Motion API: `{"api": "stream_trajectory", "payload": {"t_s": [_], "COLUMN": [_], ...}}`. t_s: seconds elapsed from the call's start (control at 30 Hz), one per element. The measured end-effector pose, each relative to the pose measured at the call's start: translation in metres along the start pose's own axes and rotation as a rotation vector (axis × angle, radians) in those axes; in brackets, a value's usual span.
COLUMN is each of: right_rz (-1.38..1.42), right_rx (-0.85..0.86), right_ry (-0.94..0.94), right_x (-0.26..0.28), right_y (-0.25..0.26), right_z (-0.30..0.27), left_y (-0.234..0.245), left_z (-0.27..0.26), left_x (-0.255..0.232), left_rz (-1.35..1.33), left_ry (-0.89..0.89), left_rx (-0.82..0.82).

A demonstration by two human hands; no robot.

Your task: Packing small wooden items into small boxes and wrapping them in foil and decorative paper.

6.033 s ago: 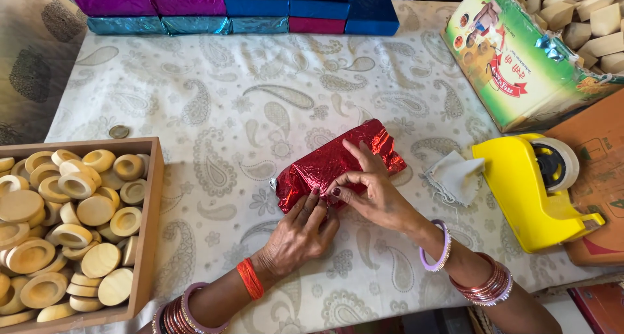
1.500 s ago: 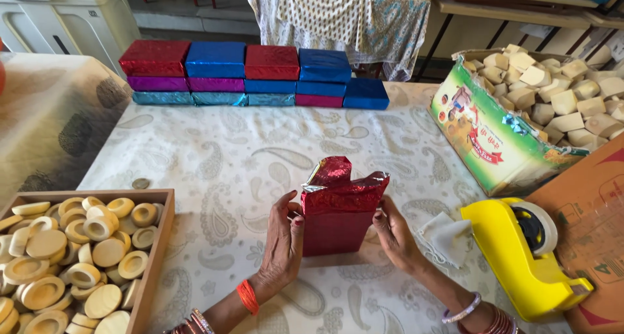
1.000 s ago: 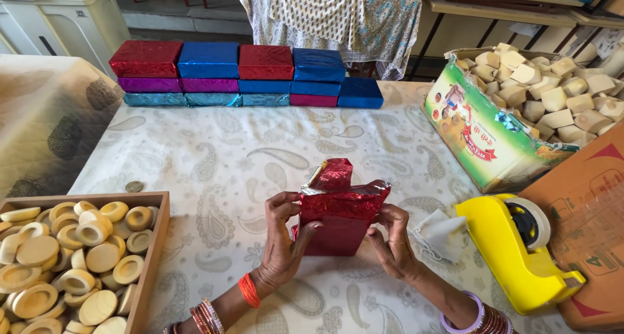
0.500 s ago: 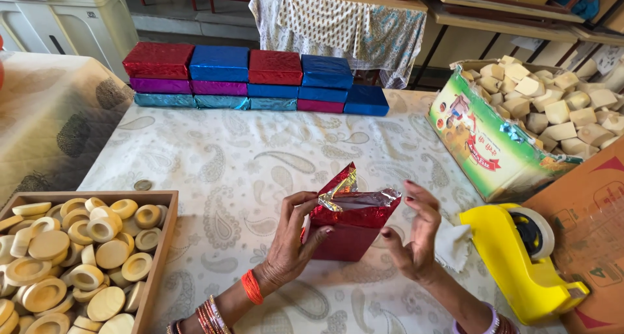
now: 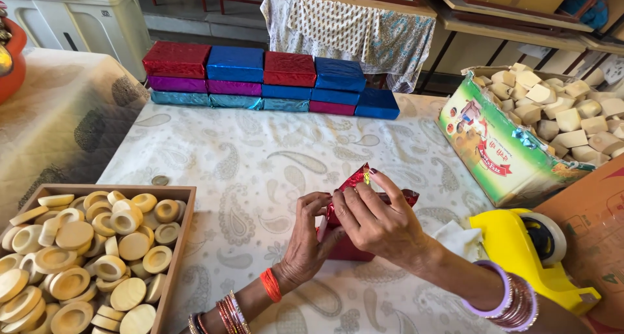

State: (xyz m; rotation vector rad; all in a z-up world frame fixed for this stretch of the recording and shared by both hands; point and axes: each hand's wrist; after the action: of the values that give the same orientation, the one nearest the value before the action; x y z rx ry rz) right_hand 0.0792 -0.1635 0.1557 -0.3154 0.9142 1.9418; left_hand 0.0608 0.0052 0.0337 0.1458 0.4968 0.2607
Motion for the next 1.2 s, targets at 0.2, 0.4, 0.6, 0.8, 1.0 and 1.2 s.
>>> {"api": "stream_trajectory", "payload": {"t_s": [0.2, 0.4, 0.6, 0.8, 1.0, 1.2], "right_rz": [0.002, 0.622, 0.961, 0.687, 0.8, 0.977], "right_rx": [0.007, 0.381, 0.517, 0.28, 0.577, 0.895], "right_ry": [0.114, -0.434, -0.605, -0.278, 0.12, 0.209], "right_x": [-0.01, -0.019, -0.026, -0.031, -0.056, -0.058], "right_y": [0.008, 0.015, 0.017, 0.033, 0.019, 0.011], "right_z": [0.014, 0.024, 0.02, 0.044, 0.082, 0.086], "left_y": [-0.006, -0.007, -0.005, -0.006, -0.001, -0.01], "left_z": [-0.008, -0.004, -0.001, -0.003, 0.002, -0.013], "left_x": [0.007, 0.002, 0.001, 0.002, -0.009, 0.013], "left_rz": [0.009, 0.078, 0.062, 0.133, 0.213, -0.004], "left_ry": [0.027, 0.06, 0.05, 0.022, -0.041, -0.022], "left_rx": [-0.016, 0.019, 0.007, 0.006, 0.028, -0.04]}}
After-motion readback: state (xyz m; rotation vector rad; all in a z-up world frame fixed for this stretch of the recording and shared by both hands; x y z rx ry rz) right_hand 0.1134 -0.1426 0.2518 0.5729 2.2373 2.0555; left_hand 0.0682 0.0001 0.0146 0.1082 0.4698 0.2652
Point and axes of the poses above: each hand's wrist, its own z-axis towards the middle knuckle, its own y-axis out of the back of the hand, x = y × z, and after that the axes turned 10 degrees about -y, right-handed
